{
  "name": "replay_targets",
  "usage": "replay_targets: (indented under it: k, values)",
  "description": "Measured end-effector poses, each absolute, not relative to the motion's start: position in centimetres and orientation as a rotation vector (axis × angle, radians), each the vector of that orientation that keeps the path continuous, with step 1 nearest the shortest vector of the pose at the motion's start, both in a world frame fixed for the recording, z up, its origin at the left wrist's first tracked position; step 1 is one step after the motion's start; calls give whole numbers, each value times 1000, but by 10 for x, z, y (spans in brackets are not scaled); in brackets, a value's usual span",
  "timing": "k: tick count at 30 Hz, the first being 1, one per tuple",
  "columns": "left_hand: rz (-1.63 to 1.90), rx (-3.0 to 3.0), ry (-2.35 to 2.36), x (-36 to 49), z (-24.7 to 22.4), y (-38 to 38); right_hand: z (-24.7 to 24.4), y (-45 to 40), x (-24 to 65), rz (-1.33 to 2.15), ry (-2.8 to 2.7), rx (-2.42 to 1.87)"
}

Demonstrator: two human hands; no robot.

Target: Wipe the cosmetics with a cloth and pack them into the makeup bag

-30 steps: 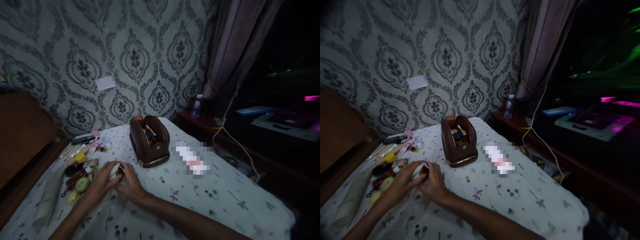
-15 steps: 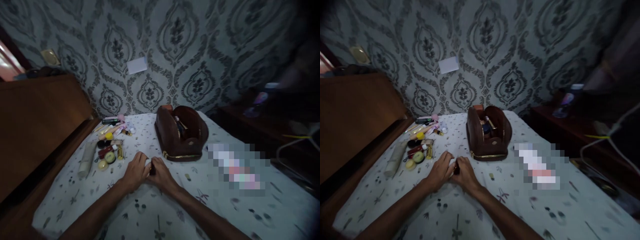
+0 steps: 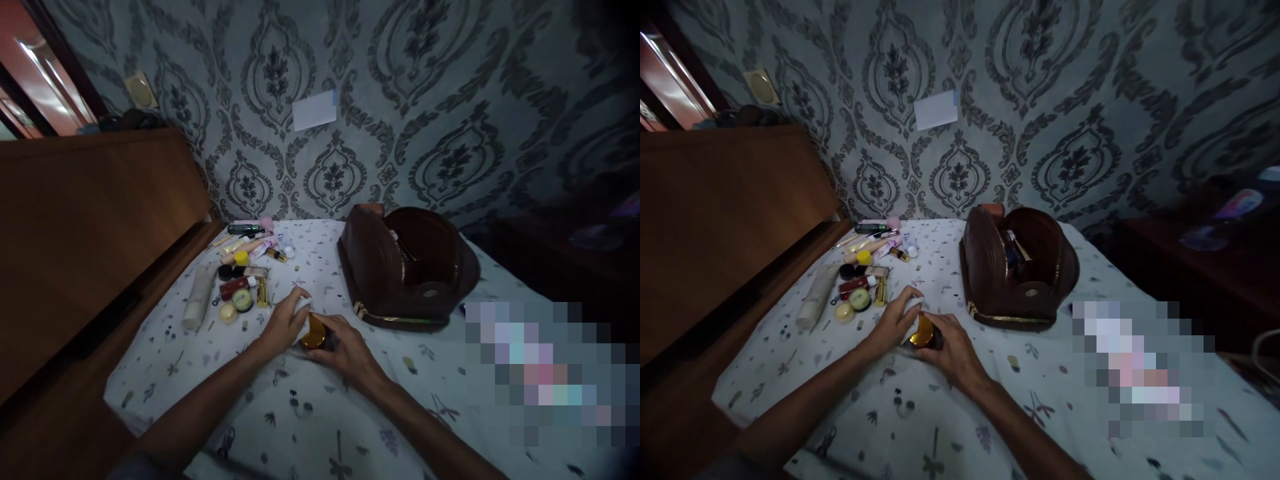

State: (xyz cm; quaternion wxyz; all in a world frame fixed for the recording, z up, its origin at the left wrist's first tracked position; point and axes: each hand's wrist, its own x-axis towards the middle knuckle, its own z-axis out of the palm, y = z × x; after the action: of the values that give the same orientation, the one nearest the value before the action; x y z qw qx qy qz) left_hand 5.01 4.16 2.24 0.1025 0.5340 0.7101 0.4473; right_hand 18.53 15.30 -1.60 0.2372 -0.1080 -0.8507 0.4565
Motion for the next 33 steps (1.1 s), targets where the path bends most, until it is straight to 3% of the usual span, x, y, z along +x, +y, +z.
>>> replay_targets:
  k: [14, 26, 33]
  values:
    - [1273, 1633, 2054, 51, 14, 41, -16, 153, 185, 1384, -2210, -422]
    - [914, 1863, 2205, 59, 9, 31, -20, 152, 177, 1421, -1971, -421]
    - [1273, 1640, 2077, 62, 17, 32, -15, 147, 181, 1574, -2043, -295]
